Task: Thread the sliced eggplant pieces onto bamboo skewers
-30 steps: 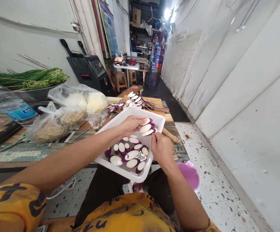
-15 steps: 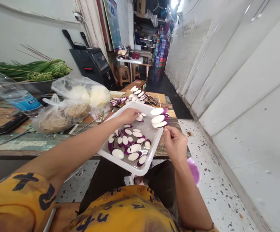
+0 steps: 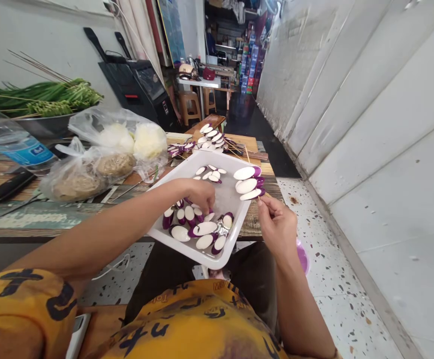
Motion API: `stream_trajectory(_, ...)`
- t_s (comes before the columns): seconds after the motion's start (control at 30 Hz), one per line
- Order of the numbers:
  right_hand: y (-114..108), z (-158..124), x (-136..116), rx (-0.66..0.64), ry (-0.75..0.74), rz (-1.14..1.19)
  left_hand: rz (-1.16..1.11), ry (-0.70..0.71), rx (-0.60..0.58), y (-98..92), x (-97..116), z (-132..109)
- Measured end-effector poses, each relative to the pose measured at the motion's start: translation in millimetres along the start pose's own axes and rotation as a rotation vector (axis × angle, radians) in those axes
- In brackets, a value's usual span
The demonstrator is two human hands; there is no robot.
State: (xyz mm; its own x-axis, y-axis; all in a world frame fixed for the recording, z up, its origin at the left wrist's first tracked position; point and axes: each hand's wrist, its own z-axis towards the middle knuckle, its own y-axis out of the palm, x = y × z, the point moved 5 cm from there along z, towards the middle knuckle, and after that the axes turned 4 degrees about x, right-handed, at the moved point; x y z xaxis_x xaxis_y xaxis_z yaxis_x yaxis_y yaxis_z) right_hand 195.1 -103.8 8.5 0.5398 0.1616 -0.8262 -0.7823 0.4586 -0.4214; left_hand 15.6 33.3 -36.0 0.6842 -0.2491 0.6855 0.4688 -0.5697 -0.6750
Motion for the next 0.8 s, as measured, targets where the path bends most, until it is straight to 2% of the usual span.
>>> stream_trajectory(0.1, 2, -4, 0, -0.076, -0.003, 0.001, -0.188, -0.022, -0.003, -6.3, 0, -2)
stream_trajectory(0.2, 3, -12, 1, -0.192, -0.018, 0.009, -0.533, -0.043, 0.083, -17.4, -3, -1)
stream_trajectory(0.27, 4, -17, 1, -0.241, -0.023, 0.001, -0.784, -0.025, 0.143, -24.5, -4, 2)
stream_trajectory(0.37, 5, -23, 1, -0.289, -0.025, -0.021, -1.029, 0.033, 0.150, -30.5, -3, 4)
stream_trajectory(0.5, 7, -26, 0, -0.302, -0.041, -0.033, -1.124, 0.051, 0.129, -32.6, -1, 4)
stream_trajectory(0.8, 7, -25, 5, -0.288, -0.029, -0.035, -1.247, -0.021, 0.149, -31.8, -3, 7)
